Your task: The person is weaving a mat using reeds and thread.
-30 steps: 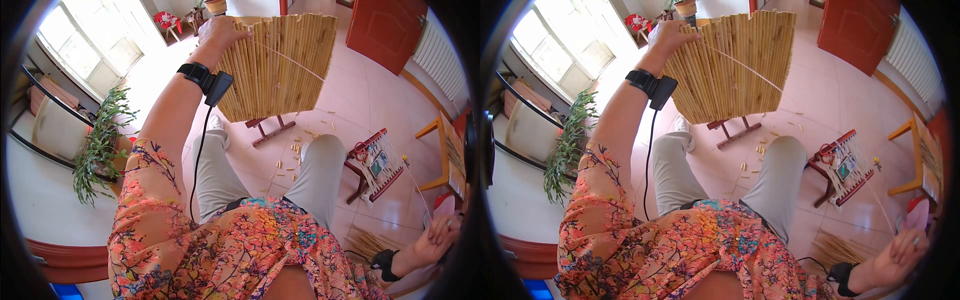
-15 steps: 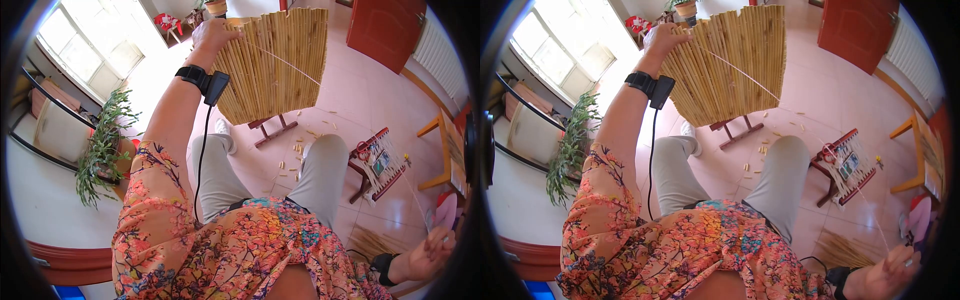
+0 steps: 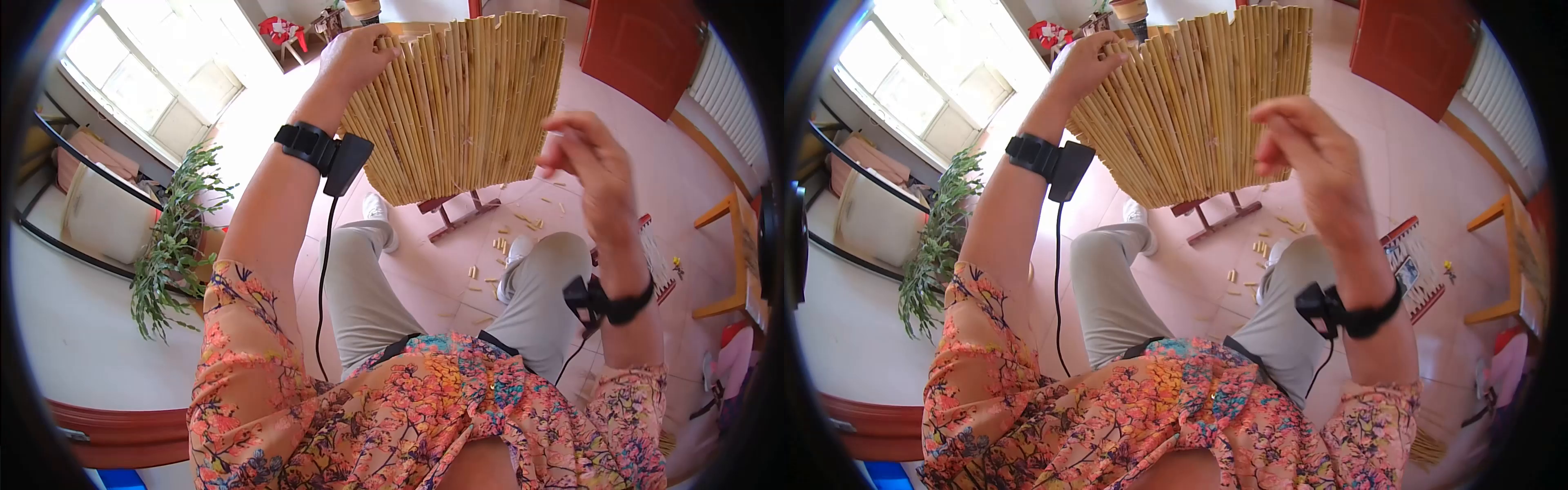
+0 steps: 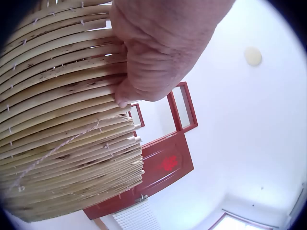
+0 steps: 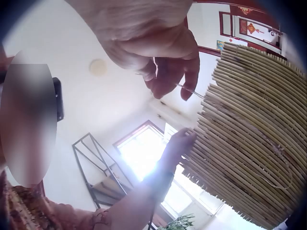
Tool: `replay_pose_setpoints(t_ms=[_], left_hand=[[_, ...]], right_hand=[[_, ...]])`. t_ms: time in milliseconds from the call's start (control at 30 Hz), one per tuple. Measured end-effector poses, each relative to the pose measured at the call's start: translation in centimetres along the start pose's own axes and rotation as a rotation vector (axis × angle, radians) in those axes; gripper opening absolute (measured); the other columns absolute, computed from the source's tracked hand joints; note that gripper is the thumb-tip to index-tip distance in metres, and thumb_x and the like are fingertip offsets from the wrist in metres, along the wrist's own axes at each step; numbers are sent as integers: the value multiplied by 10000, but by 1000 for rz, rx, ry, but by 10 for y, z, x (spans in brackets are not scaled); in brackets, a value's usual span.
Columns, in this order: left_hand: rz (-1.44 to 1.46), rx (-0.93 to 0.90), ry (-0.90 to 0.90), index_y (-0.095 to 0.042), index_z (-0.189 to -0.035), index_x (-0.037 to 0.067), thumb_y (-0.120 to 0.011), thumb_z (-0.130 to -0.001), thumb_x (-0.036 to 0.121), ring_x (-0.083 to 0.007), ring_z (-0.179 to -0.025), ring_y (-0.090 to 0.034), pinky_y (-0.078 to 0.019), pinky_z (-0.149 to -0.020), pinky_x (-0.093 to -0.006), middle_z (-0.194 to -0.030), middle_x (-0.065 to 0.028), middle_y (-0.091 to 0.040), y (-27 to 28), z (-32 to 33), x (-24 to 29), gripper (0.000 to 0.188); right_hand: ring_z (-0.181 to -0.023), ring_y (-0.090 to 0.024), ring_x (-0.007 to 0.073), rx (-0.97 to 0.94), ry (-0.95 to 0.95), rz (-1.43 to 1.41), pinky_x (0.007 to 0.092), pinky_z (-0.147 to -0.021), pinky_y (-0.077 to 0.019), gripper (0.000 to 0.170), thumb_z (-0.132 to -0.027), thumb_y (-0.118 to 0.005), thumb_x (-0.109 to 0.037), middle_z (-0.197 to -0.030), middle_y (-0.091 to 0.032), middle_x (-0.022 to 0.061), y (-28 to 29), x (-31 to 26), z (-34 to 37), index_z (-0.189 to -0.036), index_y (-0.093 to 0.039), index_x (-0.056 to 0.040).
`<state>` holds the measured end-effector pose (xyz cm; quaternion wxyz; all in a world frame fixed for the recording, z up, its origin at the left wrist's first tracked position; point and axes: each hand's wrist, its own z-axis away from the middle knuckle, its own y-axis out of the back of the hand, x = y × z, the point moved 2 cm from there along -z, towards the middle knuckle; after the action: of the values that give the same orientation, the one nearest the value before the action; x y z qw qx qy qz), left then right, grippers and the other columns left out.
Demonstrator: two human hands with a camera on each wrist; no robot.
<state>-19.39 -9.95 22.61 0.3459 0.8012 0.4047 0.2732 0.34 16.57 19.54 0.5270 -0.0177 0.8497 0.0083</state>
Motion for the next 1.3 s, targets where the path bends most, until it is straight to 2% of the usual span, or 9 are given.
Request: replay_pose_setpoints(t_ms=[133,200,267,367,500,567,867,1100,1300], left_hand=[[22,28,-11,-642,-1059,162,-649,-732,403,-279,-852,-635,-492,-758,-382,-861,-103,-667,-4,1,2,406],[80,15,-11,-603,-1041,30,-680,-765,349,-214,-775,-590,-466,-704,-337,-844,-133,-625,1,5,10,429],[84,2,-6,-604,-1032,28,-681,-767,341,-208,-772,-587,-465,-699,-333,-842,-128,-624,4,6,15,417],[99,-17,-1,-605,-1019,25,-680,-772,328,-199,-760,-581,-462,-689,-324,-830,-114,-622,7,7,19,398],[104,20,-39,-601,-1009,26,-674,-780,315,-184,-724,-573,-458,-675,-314,-796,-95,-618,5,11,22,376],[105,21,-27,-602,-1005,28,-674,-781,310,-179,-715,-570,-458,-671,-311,-791,-93,-617,9,10,26,367],[125,6,10,-602,-996,34,-675,-781,281,-171,-689,-561,-457,-648,-304,-783,-87,-618,13,13,36,336],[85,5,36,-607,-1012,42,-667,-782,285,-188,-715,-591,-473,-685,-312,-801,-101,-627,18,17,42,340],[93,30,21,-603,-1022,41,-666,-784,293,-189,-724,-593,-472,-688,-310,-809,-107,-630,15,18,39,352]], right_hand=[[-608,-527,69,-72,-113,-19,205,-567,-456,153,-921,-489,-122,-673,-543,8,-25,31,-39,-958,-602,-27],[-587,-524,64,-78,-177,-50,201,-533,-457,153,-917,-496,-125,-666,-544,9,-35,45,-53,-953,-603,-22],[-562,-522,58,-100,-212,-48,188,-505,-443,187,-920,-493,-141,-649,-536,-7,-46,64,-64,-1025,-598,-28],[-546,-513,51,-88,-259,-136,183,-490,-436,196,-910,-506,-121,-654,-542,-3,-64,87,-73,-1049,-600,-19],[-523,-501,52,-117,-292,-166,184,-473,-420,200,-898,-525,-115,-647,-542,-4,-78,91,-78,-1049,-602,-10],[-518,-521,76,-130,-259,-207,207,-438,-418,200,-869,-548,-104,-644,-561,37,-82,88,-82,-1001,-603,35],[-464,-490,72,-65,-248,-51,212,-422,-403,197,-893,-524,-173,-612,-551,23,-90,84,-86,-966,-636,-28],[-444,-474,68,-100,-271,-117,206,-406,-382,188,-899,-529,-153,-607,-550,26,-92,91,-84,-972,-625,-9],[-440,-473,65,-39,-242,-197,203,-403,-388,185,-884,-551,-135,-604,-569,35,-95,85,-83,-963,-621,18]])
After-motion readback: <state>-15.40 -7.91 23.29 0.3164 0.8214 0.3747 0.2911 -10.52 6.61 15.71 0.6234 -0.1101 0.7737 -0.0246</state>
